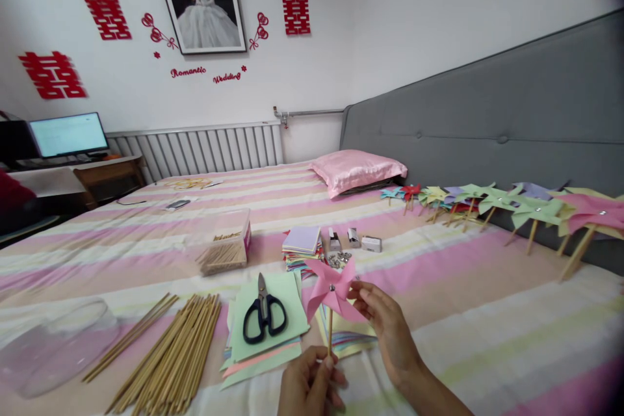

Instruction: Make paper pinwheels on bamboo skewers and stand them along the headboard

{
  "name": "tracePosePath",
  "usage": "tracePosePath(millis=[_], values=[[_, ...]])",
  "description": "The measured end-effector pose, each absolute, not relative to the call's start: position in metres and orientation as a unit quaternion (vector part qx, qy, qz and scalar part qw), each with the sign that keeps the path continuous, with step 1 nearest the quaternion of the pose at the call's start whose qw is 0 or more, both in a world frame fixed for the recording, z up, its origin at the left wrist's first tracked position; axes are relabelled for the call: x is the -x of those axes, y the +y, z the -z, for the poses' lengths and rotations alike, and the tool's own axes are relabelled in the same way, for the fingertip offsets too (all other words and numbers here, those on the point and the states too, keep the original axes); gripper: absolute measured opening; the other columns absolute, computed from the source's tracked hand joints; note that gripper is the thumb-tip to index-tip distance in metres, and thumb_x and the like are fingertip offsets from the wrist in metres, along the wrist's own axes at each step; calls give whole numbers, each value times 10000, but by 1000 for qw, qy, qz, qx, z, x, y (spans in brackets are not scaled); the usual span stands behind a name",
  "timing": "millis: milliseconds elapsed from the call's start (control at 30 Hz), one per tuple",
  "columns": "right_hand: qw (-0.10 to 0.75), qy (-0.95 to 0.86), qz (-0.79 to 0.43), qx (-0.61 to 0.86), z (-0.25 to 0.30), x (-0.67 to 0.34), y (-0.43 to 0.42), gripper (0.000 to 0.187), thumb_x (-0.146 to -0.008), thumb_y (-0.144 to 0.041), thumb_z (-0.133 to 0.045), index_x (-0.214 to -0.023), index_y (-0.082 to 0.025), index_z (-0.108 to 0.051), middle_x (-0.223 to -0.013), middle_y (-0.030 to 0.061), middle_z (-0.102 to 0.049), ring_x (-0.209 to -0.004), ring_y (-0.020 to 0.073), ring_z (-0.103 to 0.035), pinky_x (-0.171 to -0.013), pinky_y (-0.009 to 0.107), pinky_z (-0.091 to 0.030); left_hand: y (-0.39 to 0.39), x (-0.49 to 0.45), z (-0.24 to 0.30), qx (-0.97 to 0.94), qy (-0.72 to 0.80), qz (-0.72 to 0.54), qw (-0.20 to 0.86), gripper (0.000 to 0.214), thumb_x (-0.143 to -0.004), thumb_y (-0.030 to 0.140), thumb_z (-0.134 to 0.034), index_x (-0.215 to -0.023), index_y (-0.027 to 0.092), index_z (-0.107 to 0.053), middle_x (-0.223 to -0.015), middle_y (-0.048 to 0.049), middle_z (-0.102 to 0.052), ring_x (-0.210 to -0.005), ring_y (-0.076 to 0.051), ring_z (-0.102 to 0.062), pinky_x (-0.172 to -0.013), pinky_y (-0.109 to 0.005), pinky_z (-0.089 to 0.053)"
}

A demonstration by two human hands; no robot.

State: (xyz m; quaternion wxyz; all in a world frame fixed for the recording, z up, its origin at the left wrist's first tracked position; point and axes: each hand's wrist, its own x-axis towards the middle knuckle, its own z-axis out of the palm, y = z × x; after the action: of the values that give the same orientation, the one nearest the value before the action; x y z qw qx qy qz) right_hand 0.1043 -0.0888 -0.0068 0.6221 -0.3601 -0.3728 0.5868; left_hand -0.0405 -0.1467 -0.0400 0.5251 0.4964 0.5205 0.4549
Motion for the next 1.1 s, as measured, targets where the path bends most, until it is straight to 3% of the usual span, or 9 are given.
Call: tracePosePath(millis=[667,1100], values=[[618,-374,-587,365,5,-104,-89,221,-717,-358,-595,-802,-167,-666,-749,41,-665,-788,207,-567,-671,273,-414,-146,41,40,-486,525,-455,530,425,-680,556,-557,-748,137,-566,-615,-54,-672,-404,-107,-562,-415,-206,-344],[610,-372,-588,380,11,-105,-88,216,-733,-363,-572,-819,-186,-661,-796,33,-658,-765,179,-528,-666,264,-376,-149,41,30,-484,539,-467,508,352,-696,474,-590,-704,123,-568,-630,-58,-666,-431,-98,-551,-426,-193,-323]])
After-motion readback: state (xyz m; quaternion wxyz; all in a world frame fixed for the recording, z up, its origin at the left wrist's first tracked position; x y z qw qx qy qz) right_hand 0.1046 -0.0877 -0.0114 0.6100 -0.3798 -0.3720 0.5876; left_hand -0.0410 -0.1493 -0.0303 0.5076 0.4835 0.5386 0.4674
